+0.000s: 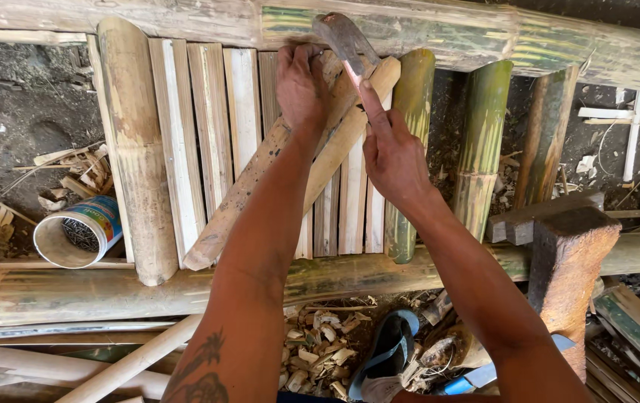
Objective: The person assembles a bamboo structure by cutting bamboo strips to size with a machete, placing them into a frame, and securing them with nails using a hammer. The person repeatedly measures, cuts, and fastens the strips to build the structure.
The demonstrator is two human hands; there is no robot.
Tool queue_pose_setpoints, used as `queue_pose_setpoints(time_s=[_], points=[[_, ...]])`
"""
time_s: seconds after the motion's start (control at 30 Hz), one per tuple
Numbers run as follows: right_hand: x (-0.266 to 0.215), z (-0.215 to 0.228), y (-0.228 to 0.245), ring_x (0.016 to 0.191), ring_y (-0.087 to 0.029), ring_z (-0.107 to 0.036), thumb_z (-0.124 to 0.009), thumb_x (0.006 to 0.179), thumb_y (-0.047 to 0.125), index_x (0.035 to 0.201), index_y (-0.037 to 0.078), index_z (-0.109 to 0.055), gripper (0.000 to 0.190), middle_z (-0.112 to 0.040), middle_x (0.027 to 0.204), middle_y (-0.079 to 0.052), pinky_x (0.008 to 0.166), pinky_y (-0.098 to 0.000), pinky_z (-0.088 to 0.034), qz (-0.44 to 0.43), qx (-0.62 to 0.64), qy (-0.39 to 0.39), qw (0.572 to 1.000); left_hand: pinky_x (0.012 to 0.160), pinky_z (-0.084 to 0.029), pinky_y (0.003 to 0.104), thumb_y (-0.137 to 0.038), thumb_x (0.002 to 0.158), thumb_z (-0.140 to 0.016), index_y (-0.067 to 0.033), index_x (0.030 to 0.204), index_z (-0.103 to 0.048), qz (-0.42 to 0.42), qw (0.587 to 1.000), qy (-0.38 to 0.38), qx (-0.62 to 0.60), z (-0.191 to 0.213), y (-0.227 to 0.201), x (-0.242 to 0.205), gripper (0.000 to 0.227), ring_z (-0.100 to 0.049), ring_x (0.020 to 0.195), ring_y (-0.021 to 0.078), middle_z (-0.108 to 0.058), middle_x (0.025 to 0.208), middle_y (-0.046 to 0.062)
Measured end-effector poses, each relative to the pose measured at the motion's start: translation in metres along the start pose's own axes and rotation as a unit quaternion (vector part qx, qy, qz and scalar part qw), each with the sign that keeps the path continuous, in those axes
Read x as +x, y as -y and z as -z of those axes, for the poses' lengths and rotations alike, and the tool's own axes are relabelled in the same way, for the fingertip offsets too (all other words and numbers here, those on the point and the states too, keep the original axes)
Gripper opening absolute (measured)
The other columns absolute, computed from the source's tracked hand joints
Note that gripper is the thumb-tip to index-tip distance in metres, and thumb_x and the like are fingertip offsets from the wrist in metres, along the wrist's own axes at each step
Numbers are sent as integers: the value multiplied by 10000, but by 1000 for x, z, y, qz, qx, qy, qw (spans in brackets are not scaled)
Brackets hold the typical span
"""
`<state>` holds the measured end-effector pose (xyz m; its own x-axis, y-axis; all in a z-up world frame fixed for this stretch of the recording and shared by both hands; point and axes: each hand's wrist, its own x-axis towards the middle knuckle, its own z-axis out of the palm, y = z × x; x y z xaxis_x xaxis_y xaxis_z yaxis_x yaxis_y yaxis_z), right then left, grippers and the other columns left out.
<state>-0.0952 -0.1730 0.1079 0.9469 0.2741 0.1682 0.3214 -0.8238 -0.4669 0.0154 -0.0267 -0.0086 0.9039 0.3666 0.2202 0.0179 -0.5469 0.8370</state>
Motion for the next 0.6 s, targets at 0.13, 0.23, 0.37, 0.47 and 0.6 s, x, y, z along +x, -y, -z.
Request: queue_pose_setpoints(time_s=[0.13, 0.23, 0.37, 0.47, 0.6], points=[[7, -11, -2, 609, -365, -621, -610, 985, 9, 1668, 228, -215, 818, -600, 882, -182, 581, -491, -564, -29, -62, 57, 996, 798, -548, 456, -163, 958, -631, -105, 1045, -686, 5, 999, 22, 36, 3, -3, 0, 118, -636, 997, 315, -586, 1053, 94], [8, -16, -5, 640, -334, -636, -569, 1021, -5, 1673, 218, -176, 793, -627, 999, -202, 577, -451, -577, 22, 1, -29, 999, 768, -540, 465, -168, 927, -647, -112, 1037, -707, 14, 999, 8, 47, 1, -3, 2, 137, -629, 972, 320, -559, 1054, 116], [7, -18, -3, 527, -281, -596, -551, 1057, 24, 1670, 195, -150, 751, -618, 933, -225, 433, -411, -535, -29, -75, 32, 996, 762, -572, 418, -179, 972, -636, -132, 1067, -711, 41, 996, 51, 54, -2, 2, -1, 130, -641, 939, 256, -555, 1045, 92], [13, -15, 1, 530, -278, -571, -556, 1049, 55, 1687, 225, -132, 785, -610, 861, -212, 459, -412, -520, -33, -82, 49, 995, 768, -592, 405, -127, 996, -615, -157, 1084, -722, 25, 999, 36, 31, -3, 3, 6, 141, -657, 955, 249, -573, 1083, 87], [8, -18, 2, 511, -232, -578, -534, 1060, 28, 1668, 213, -119, 759, -621, 939, -211, 397, -346, -525, -12, -72, -8, 997, 720, -641, 358, 17, 970, -511, -136, 1178, -602, 2, 999, -15, -36, -7, 14, -2, 273, -684, 961, 239, -560, 1220, 119]])
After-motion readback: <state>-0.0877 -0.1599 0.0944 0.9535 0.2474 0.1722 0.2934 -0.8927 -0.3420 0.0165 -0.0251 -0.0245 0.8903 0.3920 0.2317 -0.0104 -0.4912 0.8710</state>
